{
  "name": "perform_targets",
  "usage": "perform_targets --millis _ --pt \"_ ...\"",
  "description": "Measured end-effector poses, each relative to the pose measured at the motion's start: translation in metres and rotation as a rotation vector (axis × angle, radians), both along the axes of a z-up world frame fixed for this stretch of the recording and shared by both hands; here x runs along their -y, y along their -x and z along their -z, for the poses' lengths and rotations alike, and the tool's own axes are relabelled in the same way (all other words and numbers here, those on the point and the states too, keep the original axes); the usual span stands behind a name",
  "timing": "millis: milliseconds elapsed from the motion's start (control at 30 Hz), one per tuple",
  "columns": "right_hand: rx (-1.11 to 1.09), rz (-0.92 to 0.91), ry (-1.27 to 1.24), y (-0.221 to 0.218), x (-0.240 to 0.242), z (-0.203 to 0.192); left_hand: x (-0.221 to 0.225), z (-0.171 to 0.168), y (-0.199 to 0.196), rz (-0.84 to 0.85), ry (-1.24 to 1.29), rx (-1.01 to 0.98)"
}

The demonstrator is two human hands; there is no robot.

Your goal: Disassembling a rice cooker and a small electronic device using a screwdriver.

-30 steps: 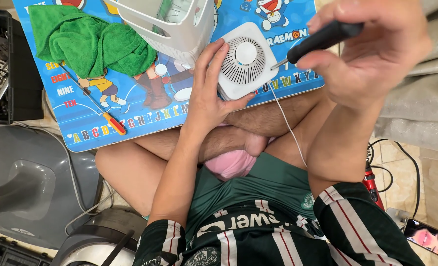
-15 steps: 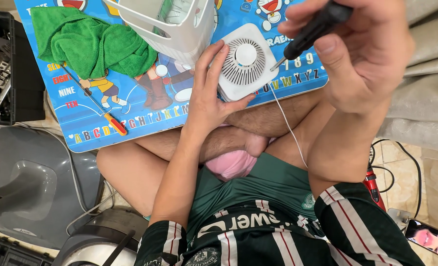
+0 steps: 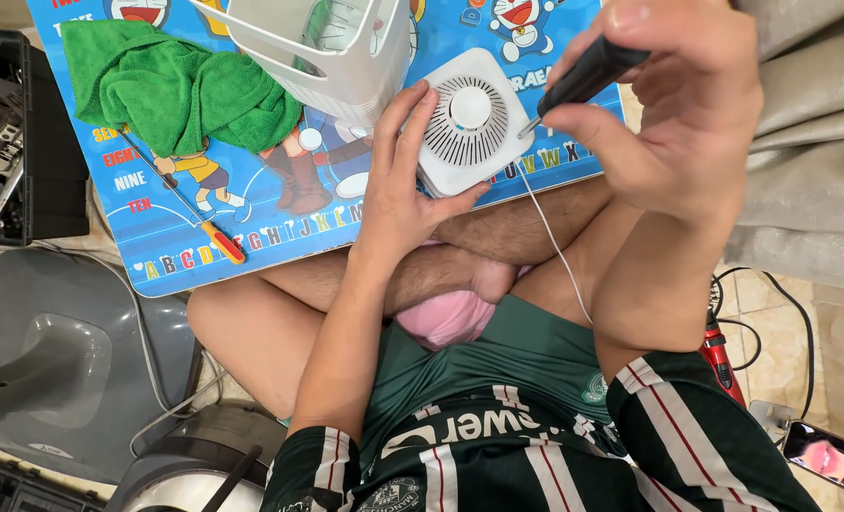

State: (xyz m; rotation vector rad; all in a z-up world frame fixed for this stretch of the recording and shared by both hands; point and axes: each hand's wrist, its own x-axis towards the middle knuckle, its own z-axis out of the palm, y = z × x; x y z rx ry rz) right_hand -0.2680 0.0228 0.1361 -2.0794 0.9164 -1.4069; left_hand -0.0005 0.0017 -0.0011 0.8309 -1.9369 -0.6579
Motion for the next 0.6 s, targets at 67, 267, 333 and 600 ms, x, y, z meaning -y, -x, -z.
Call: perform_targets --millis 67,267,333,600 --pt "0.025 -0.013 -0.096 -0.004 -0.006 -0.006 -0.004 0.001 0.002 -0.058 0.020 -0.014" --pt "0.078 -0.142 -0.131 -0.002 -0.002 -0.016 -0.034 -0.055 0.034 -0.206 0.385 -0.053" --pt "0.094 -0.140 -0.126 -0.003 -0.005 -0.016 -0.035 -0.079 0.044 -0.206 0.313 0.086" --pt "0.186 -0.117 -0.078 0.007 -0.010 -0.024 -0.021 -0.120 0.068 -0.140 0.149 0.469"
